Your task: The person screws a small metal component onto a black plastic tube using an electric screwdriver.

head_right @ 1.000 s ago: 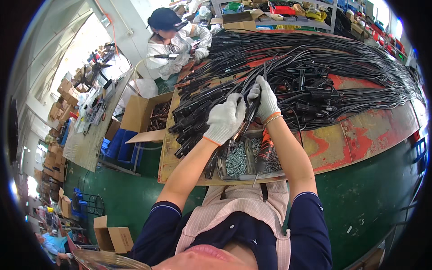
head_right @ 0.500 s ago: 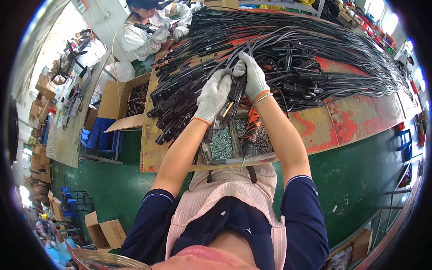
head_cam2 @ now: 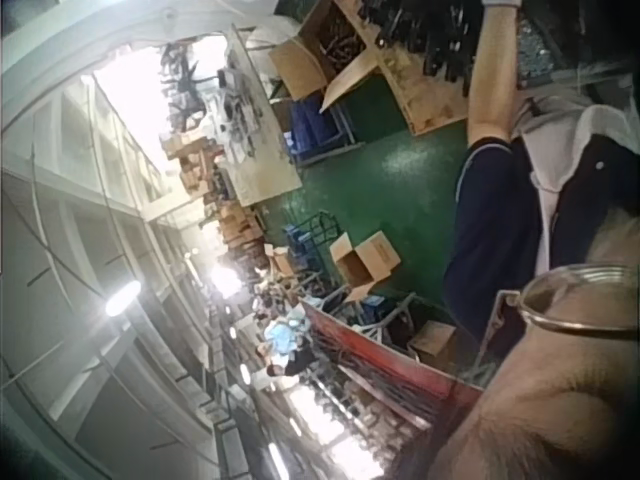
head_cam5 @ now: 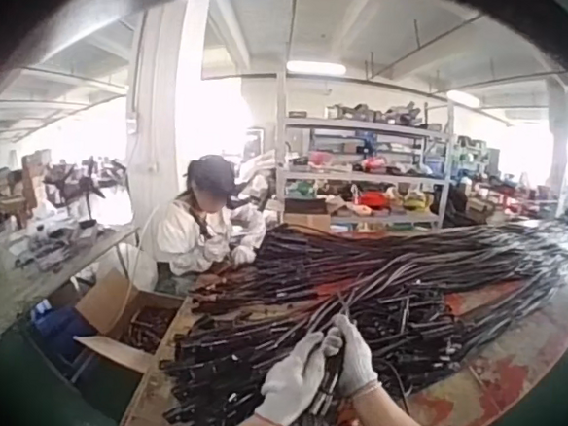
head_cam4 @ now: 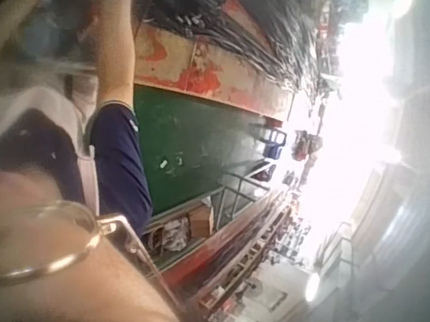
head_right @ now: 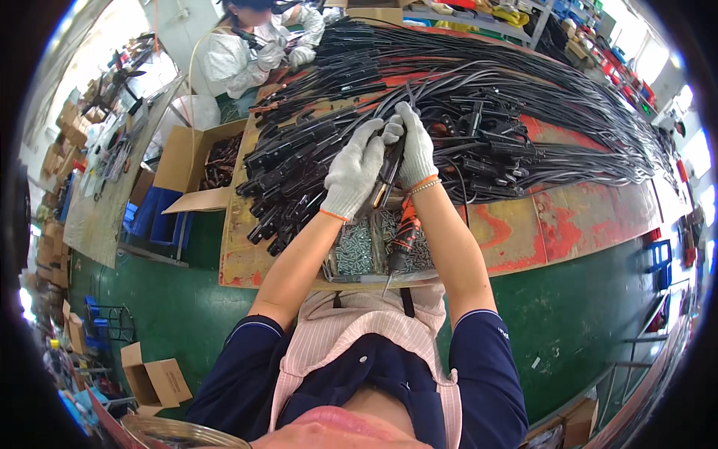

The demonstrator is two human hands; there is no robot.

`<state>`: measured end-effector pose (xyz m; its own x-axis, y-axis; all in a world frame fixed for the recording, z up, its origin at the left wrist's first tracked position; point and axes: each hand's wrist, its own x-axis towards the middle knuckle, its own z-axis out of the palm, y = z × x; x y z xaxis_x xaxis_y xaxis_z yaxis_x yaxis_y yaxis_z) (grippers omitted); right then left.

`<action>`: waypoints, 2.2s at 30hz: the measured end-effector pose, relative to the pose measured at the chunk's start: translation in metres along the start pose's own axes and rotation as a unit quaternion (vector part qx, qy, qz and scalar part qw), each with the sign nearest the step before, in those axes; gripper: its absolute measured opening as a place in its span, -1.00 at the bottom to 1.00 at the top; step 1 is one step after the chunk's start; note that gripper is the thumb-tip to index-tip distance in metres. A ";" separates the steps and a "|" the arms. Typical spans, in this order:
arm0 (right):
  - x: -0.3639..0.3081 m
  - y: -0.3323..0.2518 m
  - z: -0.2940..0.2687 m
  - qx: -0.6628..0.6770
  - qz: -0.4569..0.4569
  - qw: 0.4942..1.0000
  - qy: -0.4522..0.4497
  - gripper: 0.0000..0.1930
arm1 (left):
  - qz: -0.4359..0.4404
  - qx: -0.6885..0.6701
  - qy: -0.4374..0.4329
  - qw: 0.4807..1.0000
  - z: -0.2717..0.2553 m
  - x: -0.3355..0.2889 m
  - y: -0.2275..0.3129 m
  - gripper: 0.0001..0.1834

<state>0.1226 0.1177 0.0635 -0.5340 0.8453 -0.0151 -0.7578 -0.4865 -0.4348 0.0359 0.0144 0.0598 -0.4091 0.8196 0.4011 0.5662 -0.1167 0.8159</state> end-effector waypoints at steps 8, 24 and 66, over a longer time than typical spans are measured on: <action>-0.014 0.035 0.007 0.021 0.053 0.995 0.077 -0.74 | -0.069 -0.044 -0.040 0.996 -0.033 -0.010 0.011 -0.70; -0.038 0.019 -0.002 -0.205 -0.059 0.967 0.136 -0.75 | -0.106 -0.190 -0.183 0.959 0.020 -0.069 -0.032 0.04; -0.331 0.068 -0.288 -0.606 -0.153 0.497 0.602 -0.38 | -0.405 -0.512 -0.287 0.701 -0.043 -0.083 -0.031 -0.65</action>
<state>0.3563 -0.1315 -0.2203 0.7002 0.7139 0.0084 0.4386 -0.4209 -0.7940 0.0216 -0.0743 0.0190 0.2225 0.9057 -0.3608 -0.6153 0.4175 0.6687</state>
